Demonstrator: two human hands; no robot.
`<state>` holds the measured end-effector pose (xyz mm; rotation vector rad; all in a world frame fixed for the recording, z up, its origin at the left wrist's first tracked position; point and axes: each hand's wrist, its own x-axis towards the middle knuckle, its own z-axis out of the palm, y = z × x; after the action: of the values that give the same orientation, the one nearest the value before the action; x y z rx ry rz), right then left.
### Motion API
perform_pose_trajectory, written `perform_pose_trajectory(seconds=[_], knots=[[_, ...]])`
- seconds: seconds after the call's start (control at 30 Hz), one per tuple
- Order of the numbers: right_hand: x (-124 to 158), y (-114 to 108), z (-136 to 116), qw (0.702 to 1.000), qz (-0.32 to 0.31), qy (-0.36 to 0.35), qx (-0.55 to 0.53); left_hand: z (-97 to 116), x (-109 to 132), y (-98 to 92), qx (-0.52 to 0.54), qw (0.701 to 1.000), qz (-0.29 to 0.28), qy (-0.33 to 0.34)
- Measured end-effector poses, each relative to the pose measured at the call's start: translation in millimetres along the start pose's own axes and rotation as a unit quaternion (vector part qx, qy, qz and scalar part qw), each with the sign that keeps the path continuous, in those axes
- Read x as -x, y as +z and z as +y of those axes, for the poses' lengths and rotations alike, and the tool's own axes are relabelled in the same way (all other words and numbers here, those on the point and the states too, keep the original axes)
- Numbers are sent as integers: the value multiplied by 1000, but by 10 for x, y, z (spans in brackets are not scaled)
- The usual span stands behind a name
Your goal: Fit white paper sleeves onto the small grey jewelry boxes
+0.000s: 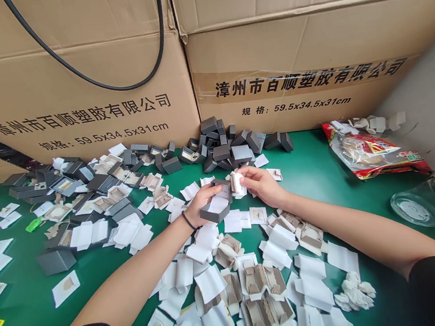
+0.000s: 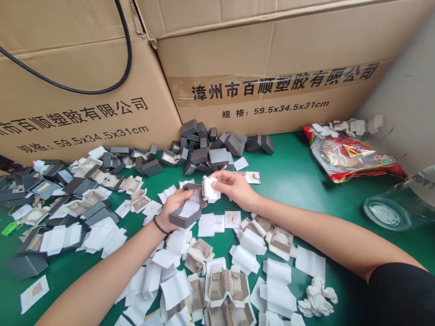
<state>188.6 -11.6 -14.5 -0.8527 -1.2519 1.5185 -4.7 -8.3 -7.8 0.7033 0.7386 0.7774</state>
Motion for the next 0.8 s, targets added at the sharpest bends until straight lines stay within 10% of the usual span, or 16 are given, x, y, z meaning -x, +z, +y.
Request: perform_pose_trajectory(seconds=[0.4, 0.8], knots=[[-37, -47, -92, 974, -63, 123, -179, 7, -5, 0, -2, 1000, 8, -9], [-32, -34, -32, 989, -45, 98, -101, 30, 4, 34, 8, 1000, 13, -19]])
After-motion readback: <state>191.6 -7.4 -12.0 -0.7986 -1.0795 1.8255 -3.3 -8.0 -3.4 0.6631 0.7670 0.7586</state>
